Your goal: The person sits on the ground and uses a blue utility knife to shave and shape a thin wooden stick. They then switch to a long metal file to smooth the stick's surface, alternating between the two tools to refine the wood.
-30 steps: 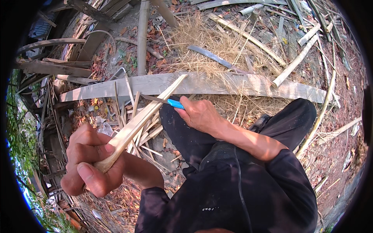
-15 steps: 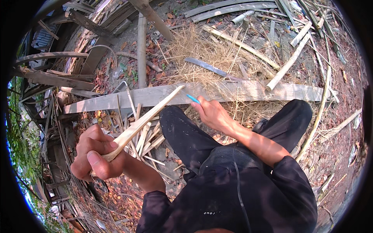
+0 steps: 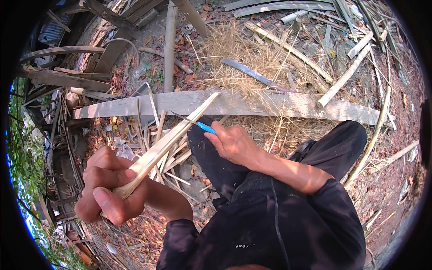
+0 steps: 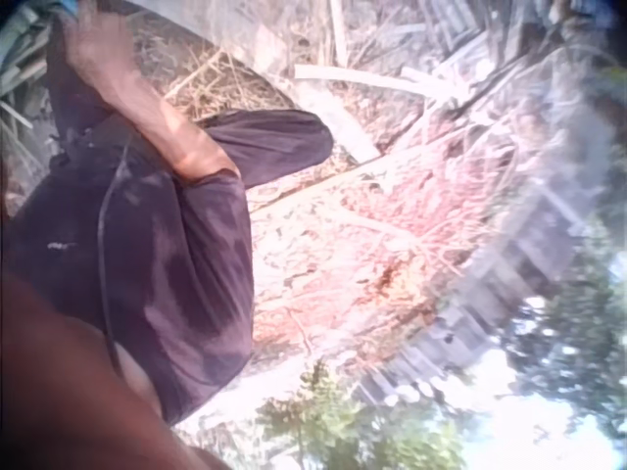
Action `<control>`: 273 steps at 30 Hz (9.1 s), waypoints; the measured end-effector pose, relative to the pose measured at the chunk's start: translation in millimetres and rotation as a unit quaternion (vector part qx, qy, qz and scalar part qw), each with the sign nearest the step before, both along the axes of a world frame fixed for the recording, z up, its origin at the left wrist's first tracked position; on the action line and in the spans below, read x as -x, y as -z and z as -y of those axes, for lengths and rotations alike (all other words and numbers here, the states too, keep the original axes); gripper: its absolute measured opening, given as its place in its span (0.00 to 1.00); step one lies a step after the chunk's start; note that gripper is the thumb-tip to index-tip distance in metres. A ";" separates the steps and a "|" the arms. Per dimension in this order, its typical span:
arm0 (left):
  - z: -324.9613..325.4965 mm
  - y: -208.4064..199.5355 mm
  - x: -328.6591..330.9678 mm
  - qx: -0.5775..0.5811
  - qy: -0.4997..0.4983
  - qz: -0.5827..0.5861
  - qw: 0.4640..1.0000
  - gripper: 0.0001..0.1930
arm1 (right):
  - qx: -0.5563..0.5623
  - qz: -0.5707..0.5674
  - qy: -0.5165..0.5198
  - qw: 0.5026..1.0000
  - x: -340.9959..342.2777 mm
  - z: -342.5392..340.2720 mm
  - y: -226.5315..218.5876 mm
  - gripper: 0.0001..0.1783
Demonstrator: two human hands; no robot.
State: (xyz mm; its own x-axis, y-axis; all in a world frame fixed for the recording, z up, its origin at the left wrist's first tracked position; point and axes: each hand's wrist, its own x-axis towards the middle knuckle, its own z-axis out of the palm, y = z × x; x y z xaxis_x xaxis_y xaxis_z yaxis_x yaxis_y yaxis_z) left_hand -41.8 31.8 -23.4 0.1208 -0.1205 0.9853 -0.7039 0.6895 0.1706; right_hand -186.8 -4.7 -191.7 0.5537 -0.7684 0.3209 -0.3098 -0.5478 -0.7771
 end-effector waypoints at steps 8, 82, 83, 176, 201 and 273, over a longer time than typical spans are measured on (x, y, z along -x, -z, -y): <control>1.3 -1.9 -7.5 0.022 -0.058 -0.036 0.997 0.08 | 0.054 -0.198 0.150 0.967 31.4 59.3 162.3 0.20; 6.7 -7.4 10.8 0.018 -0.037 -0.066 0.997 0.09 | -0.123 0.081 -0.122 0.981 27.5 -24.0 -111.4 0.16; 5.6 -8.2 9.5 0.021 -0.046 -0.062 0.997 0.09 | -0.117 0.077 -0.126 0.982 25.3 -25.9 -115.4 0.16; -12.5 0.5 -76.6 0.000 0.007 -0.198 0.980 0.15 | -0.083 -0.238 0.144 0.957 32.7 48.5 126.1 0.23; -13.7 -4.7 -83.6 -0.037 -0.009 -0.186 0.982 0.15 | 0.033 -0.197 0.087 0.976 -29.5 43.9 108.5 0.19; 68.2 -33.8 -53.9 0.041 0.045 -0.099 0.993 0.12 | -0.700 0.140 -0.064 0.698 -21.3 115.1 182.9 0.20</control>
